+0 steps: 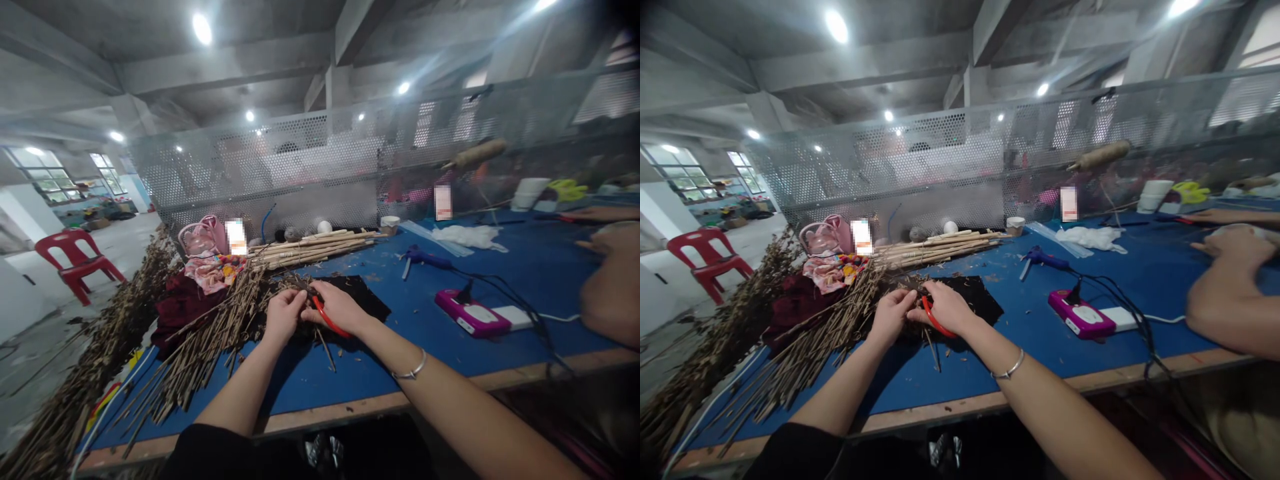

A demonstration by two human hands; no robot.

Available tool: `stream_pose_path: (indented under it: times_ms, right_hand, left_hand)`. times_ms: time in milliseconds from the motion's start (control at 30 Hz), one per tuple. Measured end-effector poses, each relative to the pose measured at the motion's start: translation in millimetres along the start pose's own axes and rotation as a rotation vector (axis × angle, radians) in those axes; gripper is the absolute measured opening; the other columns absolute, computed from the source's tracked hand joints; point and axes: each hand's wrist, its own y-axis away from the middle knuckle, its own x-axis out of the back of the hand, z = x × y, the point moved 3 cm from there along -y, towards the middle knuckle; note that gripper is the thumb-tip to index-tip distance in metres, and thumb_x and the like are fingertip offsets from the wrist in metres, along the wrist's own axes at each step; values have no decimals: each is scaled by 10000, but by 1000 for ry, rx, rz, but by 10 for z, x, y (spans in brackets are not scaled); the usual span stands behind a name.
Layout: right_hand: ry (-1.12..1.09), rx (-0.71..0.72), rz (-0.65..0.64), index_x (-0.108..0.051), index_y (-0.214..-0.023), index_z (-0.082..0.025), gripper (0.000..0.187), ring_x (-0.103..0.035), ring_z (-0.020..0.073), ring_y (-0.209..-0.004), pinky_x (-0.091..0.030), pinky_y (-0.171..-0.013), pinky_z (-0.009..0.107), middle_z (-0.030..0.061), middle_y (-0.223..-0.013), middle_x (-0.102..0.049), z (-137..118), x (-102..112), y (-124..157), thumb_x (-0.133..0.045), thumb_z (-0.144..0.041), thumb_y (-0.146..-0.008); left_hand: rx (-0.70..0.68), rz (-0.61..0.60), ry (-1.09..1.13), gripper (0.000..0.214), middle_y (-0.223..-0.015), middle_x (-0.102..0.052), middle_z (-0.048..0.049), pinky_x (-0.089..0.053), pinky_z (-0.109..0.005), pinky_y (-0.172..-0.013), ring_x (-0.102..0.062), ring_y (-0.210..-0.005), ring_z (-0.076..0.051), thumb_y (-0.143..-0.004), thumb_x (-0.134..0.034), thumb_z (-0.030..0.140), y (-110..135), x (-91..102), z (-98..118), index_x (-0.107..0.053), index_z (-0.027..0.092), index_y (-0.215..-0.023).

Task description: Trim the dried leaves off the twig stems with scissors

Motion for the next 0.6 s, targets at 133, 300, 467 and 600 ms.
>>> stream_pose_path:
  times_ms: [133,300,467,600]
  right_hand:
    - [-16,-22,23,-518,-1070,-190,525,-561,207,-910,-407,-746,285,88,-989,-604,-16,17,-3,-595,-551,-696]
    - [-43,-48,14,-559,-965,-213,413,-586,180,-770,-397,-650,247,52,-862,-637,-37,46,7,-588,-536,-709]
    - [-41,-106,-9,-577,-926,-229,389,-578,167,-645,-374,-573,232,26,-731,-632,13,7,12,-572,-552,-709]
    - [-44,-128,-17,-574,-929,-239,394,-577,165,-627,-364,-564,230,20,-718,-632,57,-27,9,-561,-566,-710]
  left_hand:
    - [42,-27,34,292,-497,-538,33,-344,-182,-389,-428,-383,-61,-684,-624,411,-4,-15,-22,-582,128,-627]
    - [55,-27,72,301,-524,-542,31,-367,-184,-387,-437,-383,-59,-671,-635,425,-17,-6,-52,-582,129,-649]
    - [71,-6,95,303,-554,-562,25,-377,-185,-393,-442,-393,-58,-658,-644,431,-15,-8,-71,-605,132,-693]
    - [107,-18,109,297,-520,-528,36,-380,-176,-394,-435,-396,-54,-653,-650,424,-2,-35,-72,-602,133,-692]
